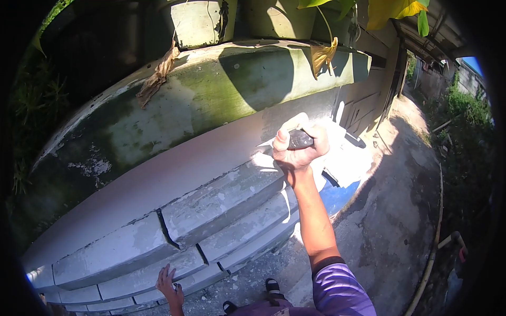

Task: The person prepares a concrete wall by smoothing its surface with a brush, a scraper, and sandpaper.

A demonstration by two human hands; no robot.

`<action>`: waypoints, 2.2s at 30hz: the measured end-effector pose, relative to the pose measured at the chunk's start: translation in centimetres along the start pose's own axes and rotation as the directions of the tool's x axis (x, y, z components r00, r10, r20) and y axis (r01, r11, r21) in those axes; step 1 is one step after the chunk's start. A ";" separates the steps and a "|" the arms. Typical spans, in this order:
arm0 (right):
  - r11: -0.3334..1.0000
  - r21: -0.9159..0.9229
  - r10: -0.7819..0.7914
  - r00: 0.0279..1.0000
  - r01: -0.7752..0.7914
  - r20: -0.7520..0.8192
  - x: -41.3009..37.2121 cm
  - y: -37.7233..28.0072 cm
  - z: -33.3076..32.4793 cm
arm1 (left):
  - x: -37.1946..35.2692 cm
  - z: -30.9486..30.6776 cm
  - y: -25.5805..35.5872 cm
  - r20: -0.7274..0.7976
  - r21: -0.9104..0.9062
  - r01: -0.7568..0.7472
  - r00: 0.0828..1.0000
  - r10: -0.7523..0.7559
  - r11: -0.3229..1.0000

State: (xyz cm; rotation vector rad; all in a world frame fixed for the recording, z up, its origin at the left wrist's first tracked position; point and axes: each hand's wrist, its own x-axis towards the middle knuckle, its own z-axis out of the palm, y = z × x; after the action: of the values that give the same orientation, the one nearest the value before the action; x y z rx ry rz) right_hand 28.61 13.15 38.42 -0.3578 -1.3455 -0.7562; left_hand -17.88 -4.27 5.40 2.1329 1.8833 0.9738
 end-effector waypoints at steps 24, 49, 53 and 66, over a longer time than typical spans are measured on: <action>0.946 -0.219 0.289 0.927 -0.238 0.238 -2.2 -0.3 -1.3 | -0.5 -0.8 -0.7 0.052 -0.022 0.009 0.999 -0.007 1.000; 0.416 -0.650 0.731 0.659 -0.636 -0.176 -11.1 -18.1 -23.5 | -0.6 -2.1 -1.8 0.139 -0.017 -0.128 0.982 0.130 0.992; 0.072 -0.580 0.756 0.424 -0.812 -0.499 -21.9 -29.1 -27.1 | -0.5 -2.9 -2.1 0.192 -0.008 -0.168 0.967 0.167 0.986; -0.172 0.231 0.378 -0.280 -0.958 -0.882 -32.7 -44.8 -25.3 | -2.8 -2.7 -0.2 0.110 -0.275 -0.244 0.953 0.283 0.930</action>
State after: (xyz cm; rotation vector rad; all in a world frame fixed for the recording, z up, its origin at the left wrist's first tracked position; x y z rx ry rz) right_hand 15.99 -25.84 -6.67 -1.2847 0.4878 0.0781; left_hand -19.52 -7.67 6.39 2.2624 1.3415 1.0124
